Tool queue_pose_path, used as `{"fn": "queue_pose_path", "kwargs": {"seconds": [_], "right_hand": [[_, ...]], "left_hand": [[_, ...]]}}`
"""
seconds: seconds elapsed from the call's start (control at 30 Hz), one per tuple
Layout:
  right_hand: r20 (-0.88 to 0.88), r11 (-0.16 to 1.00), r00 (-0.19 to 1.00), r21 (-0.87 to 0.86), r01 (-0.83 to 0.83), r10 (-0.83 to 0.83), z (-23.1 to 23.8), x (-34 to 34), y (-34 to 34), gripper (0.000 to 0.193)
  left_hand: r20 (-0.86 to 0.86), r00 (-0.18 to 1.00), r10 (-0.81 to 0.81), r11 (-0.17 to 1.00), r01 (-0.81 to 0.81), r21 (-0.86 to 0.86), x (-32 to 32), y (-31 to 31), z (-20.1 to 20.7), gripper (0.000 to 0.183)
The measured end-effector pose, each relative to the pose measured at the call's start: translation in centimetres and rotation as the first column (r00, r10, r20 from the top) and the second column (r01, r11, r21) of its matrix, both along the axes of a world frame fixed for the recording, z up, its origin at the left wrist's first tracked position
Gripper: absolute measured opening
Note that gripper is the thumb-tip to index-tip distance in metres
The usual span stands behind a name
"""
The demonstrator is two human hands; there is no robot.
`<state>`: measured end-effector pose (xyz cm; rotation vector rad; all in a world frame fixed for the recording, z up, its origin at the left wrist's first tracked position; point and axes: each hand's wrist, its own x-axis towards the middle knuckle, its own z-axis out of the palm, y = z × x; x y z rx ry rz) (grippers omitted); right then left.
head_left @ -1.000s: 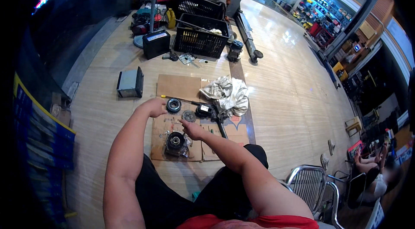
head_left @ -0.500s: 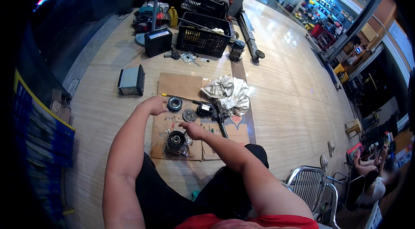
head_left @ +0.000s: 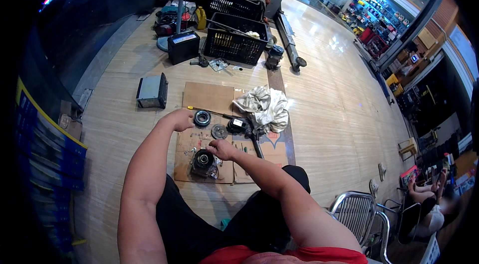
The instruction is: The person disassembles and reassembles an alternator by hand and using a screwdriver to manipulate the internal components.
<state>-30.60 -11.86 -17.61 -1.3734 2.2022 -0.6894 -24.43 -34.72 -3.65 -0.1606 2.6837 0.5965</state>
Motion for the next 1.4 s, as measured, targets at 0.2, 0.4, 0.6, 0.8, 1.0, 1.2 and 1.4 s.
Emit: {"fn": "queue_pose_path", "kwargs": {"seconds": [0.2, 0.4, 0.6, 0.8, 1.0, 1.2, 1.4], "right_hand": [[0.014, 0.997, 0.997, 0.024, 0.072, -0.073, -0.1, 0.1, -0.3, 0.038], [-0.057, 0.987, 0.992, 0.108, 0.120, -0.114, 0.6, 0.3, -0.5, 0.042], [-0.094, 0.981, 0.994, 0.178, 0.074, -0.058, 3.0, 1.2, -0.5, 0.044], [0.008, 0.969, 0.978, 0.141, 0.203, -0.206, 1.2, -0.2, 0.6, 0.045], [0.004, 0.977, 0.978, 0.038, 0.210, -0.210, -0.2, -0.4, 0.0, 0.048], [0.006, 0.979, 0.980, 0.052, 0.197, -0.197, 0.4, -0.3, 0.4, 0.048], [-0.020, 0.983, 0.987, 0.089, 0.163, -0.162, 1.1, 0.1, 0.0, 0.047]], "left_hand": [[-0.002, 1.000, -0.016, 1.000, 0.016, -0.017, -0.1, -0.1, -0.7, 0.053], [0.033, 0.999, -0.019, 1.000, 0.018, 0.025, -0.1, 0.5, 0.5, 0.053], [-0.038, 0.999, -0.017, 1.000, 0.017, 0.003, 0.1, 0.2, -0.4, 0.048], [-0.031, 1.000, 0.007, 0.995, -0.004, 0.096, -0.2, 2.7, 3.0, 0.040], [-0.059, 0.997, 0.047, 0.996, -0.043, 0.081, -0.6, 0.1, -1.3, 0.049], [-0.016, 1.000, 0.008, 0.999, -0.007, 0.043, -0.8, 0.8, -0.7, 0.053], [-0.047, 0.999, -0.027, 1.000, 0.027, -0.014, -0.7, -0.1, -2.0, 0.052]]}}
